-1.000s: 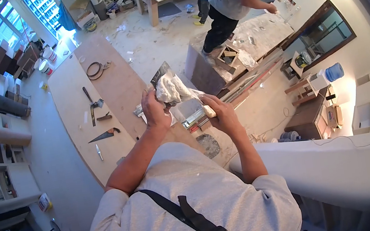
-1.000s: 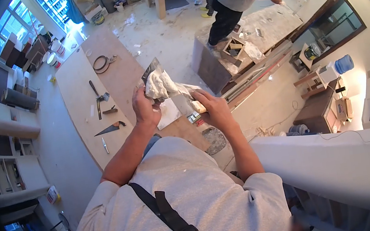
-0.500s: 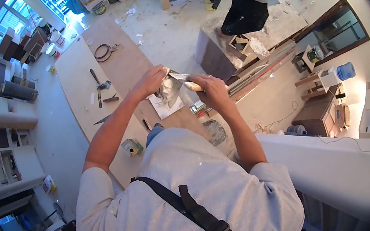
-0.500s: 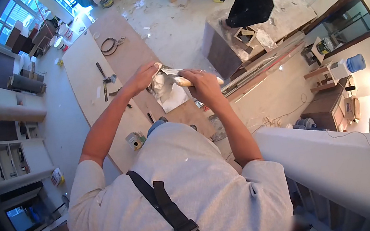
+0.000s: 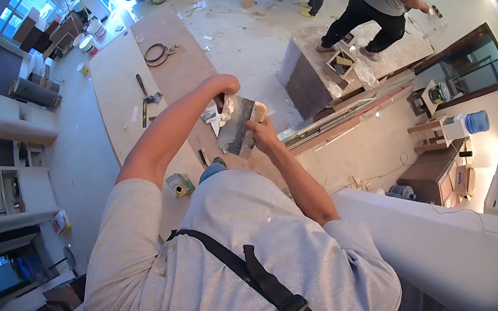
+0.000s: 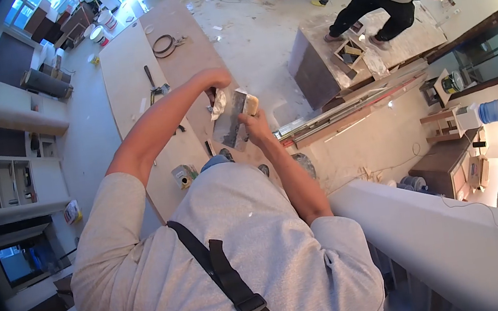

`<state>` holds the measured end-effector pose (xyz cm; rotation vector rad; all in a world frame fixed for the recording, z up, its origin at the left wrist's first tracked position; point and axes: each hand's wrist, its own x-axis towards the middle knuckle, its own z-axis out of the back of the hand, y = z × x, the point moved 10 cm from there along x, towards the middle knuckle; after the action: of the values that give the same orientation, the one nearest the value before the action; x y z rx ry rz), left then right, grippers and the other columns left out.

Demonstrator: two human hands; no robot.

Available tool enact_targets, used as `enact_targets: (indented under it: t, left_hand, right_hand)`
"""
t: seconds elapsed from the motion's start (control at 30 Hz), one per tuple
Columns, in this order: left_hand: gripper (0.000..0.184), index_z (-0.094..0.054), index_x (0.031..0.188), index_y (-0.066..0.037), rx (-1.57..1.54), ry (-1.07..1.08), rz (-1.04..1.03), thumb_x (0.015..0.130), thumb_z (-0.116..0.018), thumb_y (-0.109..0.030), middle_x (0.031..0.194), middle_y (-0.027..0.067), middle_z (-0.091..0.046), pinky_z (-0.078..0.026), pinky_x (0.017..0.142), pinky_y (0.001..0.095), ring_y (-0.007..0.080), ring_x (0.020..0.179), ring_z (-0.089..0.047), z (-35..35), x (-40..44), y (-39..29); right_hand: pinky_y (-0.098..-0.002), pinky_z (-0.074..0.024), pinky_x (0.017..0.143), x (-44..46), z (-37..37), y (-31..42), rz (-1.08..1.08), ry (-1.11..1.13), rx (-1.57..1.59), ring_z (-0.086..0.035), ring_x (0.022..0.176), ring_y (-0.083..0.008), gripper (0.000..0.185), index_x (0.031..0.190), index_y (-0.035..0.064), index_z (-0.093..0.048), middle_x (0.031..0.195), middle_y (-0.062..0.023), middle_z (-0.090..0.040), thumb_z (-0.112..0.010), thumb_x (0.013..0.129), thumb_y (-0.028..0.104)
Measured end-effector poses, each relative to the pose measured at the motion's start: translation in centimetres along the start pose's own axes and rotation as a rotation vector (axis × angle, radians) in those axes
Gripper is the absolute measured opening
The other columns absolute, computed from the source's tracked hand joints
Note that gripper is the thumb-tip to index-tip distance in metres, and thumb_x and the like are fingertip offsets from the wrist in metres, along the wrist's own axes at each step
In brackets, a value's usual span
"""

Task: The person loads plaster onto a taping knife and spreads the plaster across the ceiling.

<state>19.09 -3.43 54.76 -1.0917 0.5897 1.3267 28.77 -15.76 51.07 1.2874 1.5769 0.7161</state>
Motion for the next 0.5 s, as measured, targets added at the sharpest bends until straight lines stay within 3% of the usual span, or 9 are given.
enact_targets:
  t: [0.1, 0.2, 0.4, 0.5]
  left_hand:
    - [0.025, -0.065, 0.085, 0.008, 0.167, 0.002, 0.029, 0.082, -0.042, -0.001, 0.086, 0.0242, -0.067, -0.060, 0.050, 0.0369, 0.0308, 0.065, -0.069, 0.9, -1.4, -0.8]
    - [0.024, -0.065, 0.085, 0.008, 0.272, -0.001, 0.033, 0.080, -0.042, 0.000, 0.085, 0.0235, -0.068, -0.059, 0.050, 0.0352, 0.0303, 0.065, -0.069, 1.6, 0.0, -0.2]
    - [0.022, -0.064, 0.087, 0.010, 0.134, -0.018, 0.078, 0.083, -0.051, -0.007, 0.086, 0.0231, -0.068, -0.058, 0.050, 0.0347, 0.0311, 0.064, -0.069, 2.9, 1.2, 2.0]
    - [0.028, -0.063, 0.096, 0.009, 0.708, 0.017, -0.190, 0.086, -0.052, -0.015, 0.093, 0.0218, -0.067, -0.056, 0.055, 0.0344, 0.0294, 0.066, -0.068, 3.8, 3.6, 2.2]
  right_hand:
    - [-0.0320, -0.0482, 0.070, 0.4, -0.8, -1.4, -0.042, 0.059, 0.161, -0.059, 0.077, -0.0174, 0.026, 0.100, -0.0023, -0.060, 0.089, -0.0068, -0.063, -0.060, 0.075, 0.005]
    - [-0.0332, -0.0493, 0.072, 0.0, -2.2, -0.8, -0.048, 0.117, 0.246, -0.060, 0.080, -0.0189, 0.033, 0.107, -0.0029, -0.057, 0.093, -0.0076, -0.063, -0.060, 0.075, 0.003]
    - [-0.0352, -0.0509, 0.076, -0.4, -3.6, -0.9, -0.149, 0.194, 0.252, -0.062, 0.085, -0.0211, 0.037, 0.110, -0.0026, -0.056, 0.095, -0.0080, -0.063, -0.060, 0.073, 0.000]
    - [-0.0352, -0.0515, 0.076, -1.7, -3.9, 0.5, -0.178, 0.202, 0.291, -0.063, 0.087, -0.0208, 0.038, 0.110, -0.0017, -0.056, 0.096, -0.0078, -0.063, -0.060, 0.072, 0.000]
